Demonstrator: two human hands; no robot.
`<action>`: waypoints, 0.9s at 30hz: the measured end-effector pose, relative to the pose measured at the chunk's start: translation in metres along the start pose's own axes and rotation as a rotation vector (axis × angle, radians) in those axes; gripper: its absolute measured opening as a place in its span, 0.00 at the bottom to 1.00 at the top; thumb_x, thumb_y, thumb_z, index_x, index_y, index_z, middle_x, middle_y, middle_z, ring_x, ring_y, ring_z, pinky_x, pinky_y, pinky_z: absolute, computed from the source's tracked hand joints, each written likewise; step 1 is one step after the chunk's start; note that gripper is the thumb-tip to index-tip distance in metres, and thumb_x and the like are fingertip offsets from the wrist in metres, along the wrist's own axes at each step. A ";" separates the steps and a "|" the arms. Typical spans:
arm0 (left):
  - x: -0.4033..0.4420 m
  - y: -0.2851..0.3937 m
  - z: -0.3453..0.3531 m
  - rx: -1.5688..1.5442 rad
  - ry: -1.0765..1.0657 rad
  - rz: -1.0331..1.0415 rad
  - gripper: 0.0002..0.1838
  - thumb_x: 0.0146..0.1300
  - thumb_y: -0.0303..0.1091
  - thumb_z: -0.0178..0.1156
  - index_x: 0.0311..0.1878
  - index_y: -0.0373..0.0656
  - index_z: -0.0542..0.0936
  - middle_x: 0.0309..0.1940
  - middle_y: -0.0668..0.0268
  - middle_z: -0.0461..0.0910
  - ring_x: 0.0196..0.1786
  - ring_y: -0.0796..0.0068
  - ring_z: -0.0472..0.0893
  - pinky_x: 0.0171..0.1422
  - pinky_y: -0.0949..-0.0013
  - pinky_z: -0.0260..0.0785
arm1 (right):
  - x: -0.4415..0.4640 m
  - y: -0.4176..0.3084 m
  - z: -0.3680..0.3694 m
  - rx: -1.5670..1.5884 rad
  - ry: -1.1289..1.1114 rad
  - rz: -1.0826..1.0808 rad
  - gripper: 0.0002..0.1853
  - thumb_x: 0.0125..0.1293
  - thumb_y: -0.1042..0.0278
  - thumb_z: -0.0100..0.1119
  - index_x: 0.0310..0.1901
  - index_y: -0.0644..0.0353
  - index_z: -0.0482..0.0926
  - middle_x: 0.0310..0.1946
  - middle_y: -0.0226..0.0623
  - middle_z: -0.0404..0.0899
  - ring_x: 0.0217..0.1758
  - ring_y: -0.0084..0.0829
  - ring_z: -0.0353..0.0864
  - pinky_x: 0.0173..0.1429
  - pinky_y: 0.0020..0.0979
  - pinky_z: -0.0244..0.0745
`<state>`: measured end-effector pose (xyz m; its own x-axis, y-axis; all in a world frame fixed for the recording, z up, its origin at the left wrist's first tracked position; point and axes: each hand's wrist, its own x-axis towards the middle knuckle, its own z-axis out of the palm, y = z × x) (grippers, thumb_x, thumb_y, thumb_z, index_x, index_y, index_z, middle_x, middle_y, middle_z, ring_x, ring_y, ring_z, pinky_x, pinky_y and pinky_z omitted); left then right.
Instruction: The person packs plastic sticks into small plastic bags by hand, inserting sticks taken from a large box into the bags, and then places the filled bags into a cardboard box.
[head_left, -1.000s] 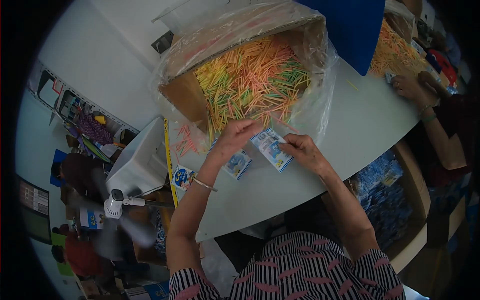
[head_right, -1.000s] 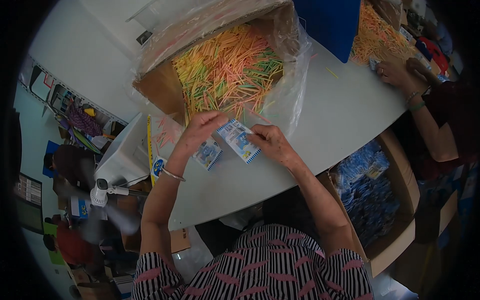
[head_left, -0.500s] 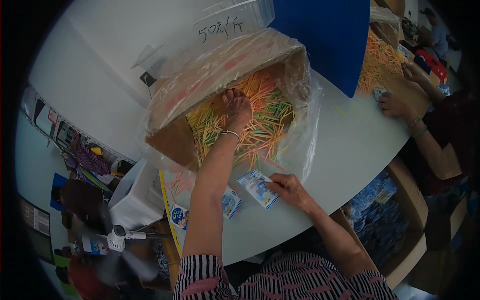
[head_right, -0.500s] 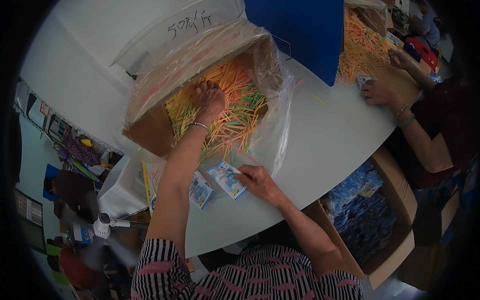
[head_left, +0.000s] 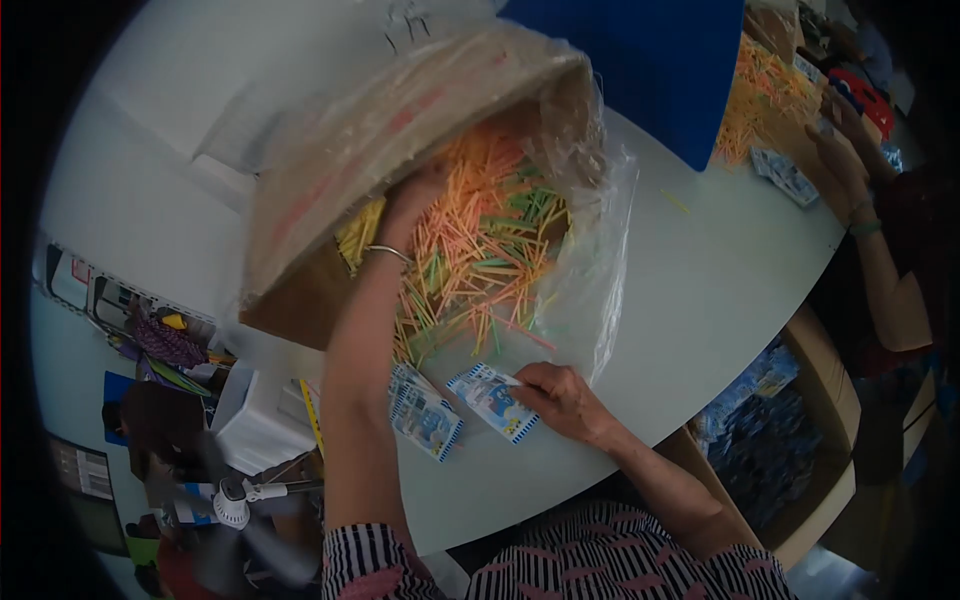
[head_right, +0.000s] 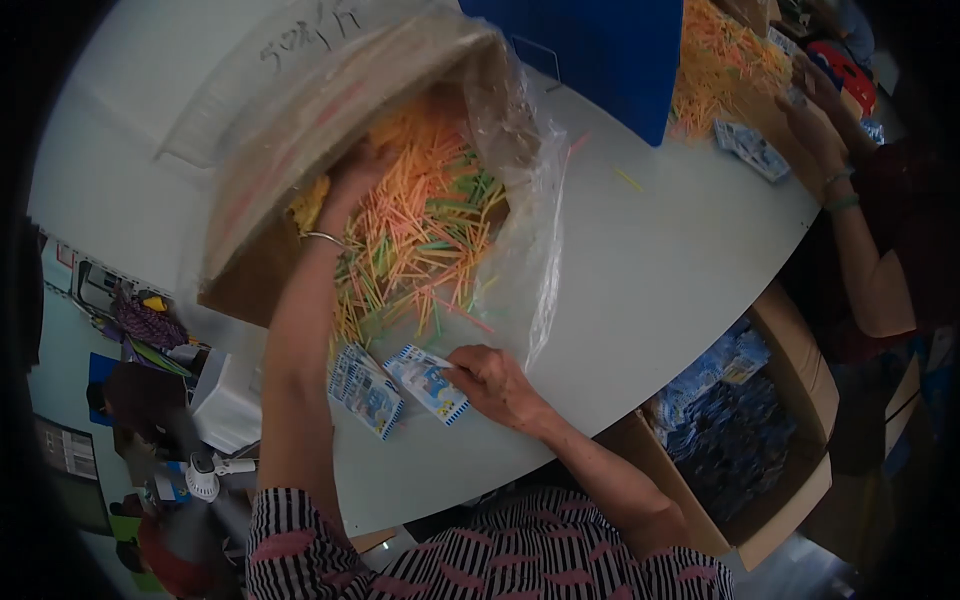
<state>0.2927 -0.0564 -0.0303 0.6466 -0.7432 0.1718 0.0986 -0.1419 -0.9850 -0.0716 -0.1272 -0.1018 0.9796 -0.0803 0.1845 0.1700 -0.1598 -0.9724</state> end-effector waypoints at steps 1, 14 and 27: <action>0.004 -0.001 0.027 0.427 0.144 0.073 0.23 0.65 0.41 0.44 0.55 0.34 0.70 0.56 0.52 0.70 0.60 0.58 0.67 0.68 0.57 0.53 | 0.000 0.001 -0.001 0.021 0.001 0.048 0.06 0.60 0.73 0.56 0.33 0.69 0.75 0.26 0.47 0.74 0.29 0.43 0.74 0.34 0.36 0.68; 0.001 -0.055 0.095 2.207 0.111 0.435 0.26 0.70 0.45 0.41 0.66 0.40 0.58 0.66 0.61 0.56 0.69 0.65 0.53 0.73 0.55 0.41 | -0.003 0.019 0.007 -0.011 0.086 -0.225 0.08 0.56 0.79 0.56 0.36 0.65 0.68 0.28 0.42 0.74 0.31 0.43 0.74 0.36 0.38 0.69; 0.018 -0.052 0.060 2.560 -0.048 0.527 0.34 0.68 0.54 0.40 0.70 0.45 0.52 0.72 0.63 0.47 0.74 0.63 0.42 0.75 0.48 0.33 | 0.004 0.007 -0.003 -0.003 -0.027 -0.079 0.05 0.54 0.79 0.57 0.32 0.64 0.72 0.26 0.41 0.71 0.33 0.42 0.73 0.37 0.39 0.70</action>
<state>0.3442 -0.0233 0.0223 0.8892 -0.4496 0.0849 0.1951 0.5406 0.8184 -0.0673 -0.1314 -0.1074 0.9657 -0.0406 0.2563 0.2462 -0.1680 -0.9545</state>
